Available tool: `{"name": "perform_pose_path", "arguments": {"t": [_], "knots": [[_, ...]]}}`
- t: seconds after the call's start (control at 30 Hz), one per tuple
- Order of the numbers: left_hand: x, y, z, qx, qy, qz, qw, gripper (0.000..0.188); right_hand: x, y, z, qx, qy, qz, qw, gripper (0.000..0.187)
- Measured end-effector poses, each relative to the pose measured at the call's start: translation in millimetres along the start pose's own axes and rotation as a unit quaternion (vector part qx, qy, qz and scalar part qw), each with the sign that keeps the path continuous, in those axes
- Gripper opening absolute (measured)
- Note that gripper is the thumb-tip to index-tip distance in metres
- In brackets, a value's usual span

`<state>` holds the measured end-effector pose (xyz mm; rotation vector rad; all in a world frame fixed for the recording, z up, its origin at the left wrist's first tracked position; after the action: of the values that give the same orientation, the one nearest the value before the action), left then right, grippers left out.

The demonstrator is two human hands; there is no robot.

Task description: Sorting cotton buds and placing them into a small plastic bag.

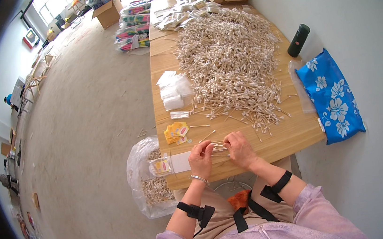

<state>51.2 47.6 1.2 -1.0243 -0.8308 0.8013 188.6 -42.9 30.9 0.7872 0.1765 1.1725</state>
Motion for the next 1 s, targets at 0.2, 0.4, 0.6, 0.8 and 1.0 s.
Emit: {"name": "perform_pose_path", "arguments": {"t": [0.2, 0.4, 0.6, 0.8, 1.0], "knots": [[-1, -5, 3, -0.150, -0.007, 0.107, 0.983, 0.016, 3, 15, 7, 0.080, 0.047, -0.001, 0.996, 0.010], [-2, -7, 9, -0.245, 0.001, 0.123, 0.962, 0.014, 1, 14, -4, 0.248, 0.095, -0.105, 0.958, 0.011], [-3, -9, 14, -0.296, 0.010, 0.135, 0.946, 0.016, 2, 17, -9, 0.408, 0.153, -0.158, 0.886, 0.014], [0, -18, 16, -0.296, -0.036, 0.153, 0.942, 0.017, 1, 18, -7, 0.441, 0.155, -0.173, 0.867, 0.015], [-3, -14, 34, -0.320, -0.039, 0.153, 0.934, 0.027, 0, 21, -10, 0.473, 0.146, -0.204, 0.845, 0.014]]}}
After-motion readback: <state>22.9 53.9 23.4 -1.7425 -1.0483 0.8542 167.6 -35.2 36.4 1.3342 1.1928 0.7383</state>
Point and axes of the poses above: each hand's wrist, its own x-axis towards the middle knuckle, its own z-axis out of the back of the hand, y = z × x, the point moved 2 cm from there along x, towards the middle knuckle, and after that the axes turned 2 degrees about -z, right-handed, at the moved point
